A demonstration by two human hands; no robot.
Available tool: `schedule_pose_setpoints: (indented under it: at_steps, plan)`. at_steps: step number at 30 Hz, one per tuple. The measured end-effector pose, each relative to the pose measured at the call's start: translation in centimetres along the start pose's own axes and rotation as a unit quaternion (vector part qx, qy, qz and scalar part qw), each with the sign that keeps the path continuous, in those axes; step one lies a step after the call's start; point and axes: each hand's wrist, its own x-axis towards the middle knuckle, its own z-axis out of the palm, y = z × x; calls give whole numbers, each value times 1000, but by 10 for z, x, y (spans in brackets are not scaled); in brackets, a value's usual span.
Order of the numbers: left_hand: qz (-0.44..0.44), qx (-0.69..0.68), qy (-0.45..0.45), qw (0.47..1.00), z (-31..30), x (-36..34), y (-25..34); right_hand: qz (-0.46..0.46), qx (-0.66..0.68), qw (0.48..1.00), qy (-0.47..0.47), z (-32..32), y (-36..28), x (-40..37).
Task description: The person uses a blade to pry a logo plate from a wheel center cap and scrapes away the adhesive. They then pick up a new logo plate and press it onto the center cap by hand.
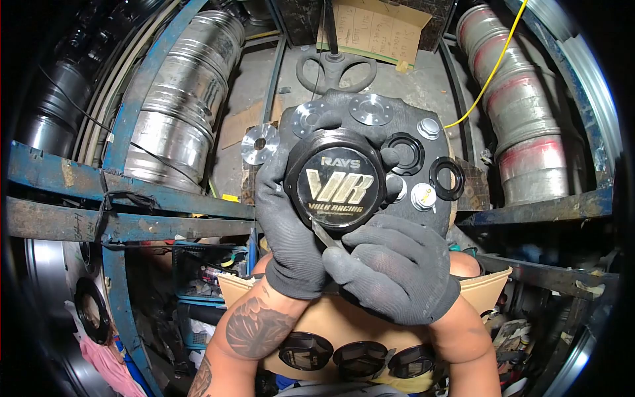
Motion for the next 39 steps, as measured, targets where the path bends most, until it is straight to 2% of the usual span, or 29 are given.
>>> schedule_pose_setpoints:
  at_steps: [2, 8, 11, 12, 14, 15, 21, 27, 30, 33, 36, 39]
  plan:
    - [11, -4, -10, 1000, 0, 2, -1, 4, 5, 1000, -3, -1, -1, 0]
    - [26, 30, 53, 998, 8, 2, -2, -29, 41, 997, 49, 5, 9, 1]
    - [40, 83, 66, 994, 9, 1, -2, 66, 106, 986, -107, -10, 12, 11]
    - [28, 59, 41, 997, 7, 1, -1, 65, 176, 982, 21, 1, 17, 6]
    - [4, 11, -8, 1000, 1, 0, -1, 126, 219, 963, 88, 6, 11, 1]
    - [-4, 6, 3, 1000, 2, -2, -1, 156, 240, 950, 122, 7, 9, 1]
    - [-10, 26, 82, 996, 3, -5, 0, 245, 278, 922, 112, -1, 6, 7]
    - [24, 43, 100, 994, 1, -3, -1, 301, 370, 871, 116, 4, 5, 7]
    - [14, 25, 95, 995, 2, -4, 1, 310, 376, 866, 108, 7, 6, 5]
    - [24, 32, 92, 995, 1, -5, 1, 388, 426, 809, 118, 4, -2, 10]
    - [33, 39, 99, 994, 0, -5, 2, 422, 486, 756, 117, 4, -5, 12]
    - [38, 73, 73, 994, -2, -5, 5, 398, 484, 766, 142, 12, -7, 11]
